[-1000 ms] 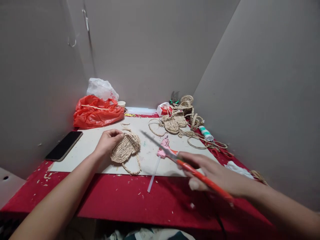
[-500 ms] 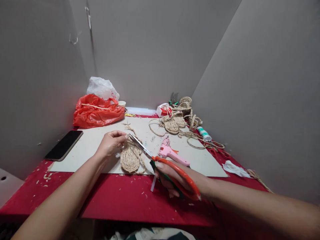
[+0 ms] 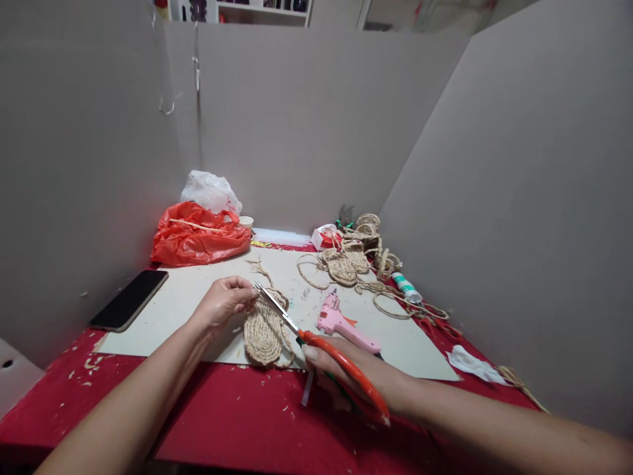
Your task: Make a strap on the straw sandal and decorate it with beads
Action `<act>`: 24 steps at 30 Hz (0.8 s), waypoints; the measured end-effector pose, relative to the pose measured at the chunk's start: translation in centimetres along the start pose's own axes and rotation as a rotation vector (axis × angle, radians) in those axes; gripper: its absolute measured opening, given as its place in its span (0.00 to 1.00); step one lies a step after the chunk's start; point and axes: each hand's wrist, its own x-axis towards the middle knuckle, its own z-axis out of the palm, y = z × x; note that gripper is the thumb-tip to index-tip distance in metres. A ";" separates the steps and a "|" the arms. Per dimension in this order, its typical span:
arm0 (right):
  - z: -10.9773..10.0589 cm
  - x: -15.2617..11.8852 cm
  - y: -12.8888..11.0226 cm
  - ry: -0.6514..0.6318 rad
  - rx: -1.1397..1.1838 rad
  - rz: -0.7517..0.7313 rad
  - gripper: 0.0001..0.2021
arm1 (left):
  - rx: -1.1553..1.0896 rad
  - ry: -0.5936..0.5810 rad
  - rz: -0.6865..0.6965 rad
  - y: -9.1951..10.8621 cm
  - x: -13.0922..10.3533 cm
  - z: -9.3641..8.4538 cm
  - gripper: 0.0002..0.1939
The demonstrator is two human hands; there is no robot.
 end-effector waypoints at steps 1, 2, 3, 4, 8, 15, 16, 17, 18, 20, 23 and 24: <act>0.0 0.1 0.0 -0.001 0.000 -0.008 0.30 | -0.004 -0.005 0.000 0.0 0.0 0.0 0.12; 0.0 0.2 0.0 0.000 -0.001 -0.012 0.30 | -0.009 -0.010 -0.002 0.0 0.0 0.0 0.12; 0.1 0.2 0.1 0.004 -0.001 -0.013 0.29 | -0.014 -0.015 -0.007 0.0 0.0 0.0 0.13; 0.1 0.3 0.2 0.010 0.002 -0.010 0.29 | -0.020 -0.019 -0.015 0.0 -0.1 0.0 0.13; 0.1 0.3 0.6 0.029 0.016 0.046 0.27 | -0.042 -0.027 -0.052 -0.3 0.1 -0.1 0.15; -0.6 0.6 1.2 0.134 -0.320 0.052 0.25 | -0.033 -0.004 -0.048 -0.4 0.1 0.1 0.18; -0.7 0.7 1.2 0.139 -0.388 0.044 0.25 | -0.028 -0.001 -0.038 -0.4 0.1 0.1 0.18; -0.8 0.7 1.2 0.141 -0.445 0.040 0.26 | -0.024 0.001 -0.029 -0.3 0.0 0.1 0.18; -0.9 0.7 1.1 0.140 -0.488 0.042 0.26 | -0.021 0.001 -0.023 -0.3 0.0 0.1 0.17; -1.0 0.7 1.0 0.128 -0.532 0.058 0.27 | -0.017 0.004 -0.017 -0.3 -0.1 0.1 0.17; -1.1 0.6 1.0 0.100 -0.521 0.060 0.27 | -0.014 0.009 -0.017 -0.4 -0.1 0.1 0.17; -1.2 0.6 1.1 0.092 -0.513 0.051 0.26 | -0.014 0.007 -0.020 -0.5 -0.1 0.2 0.16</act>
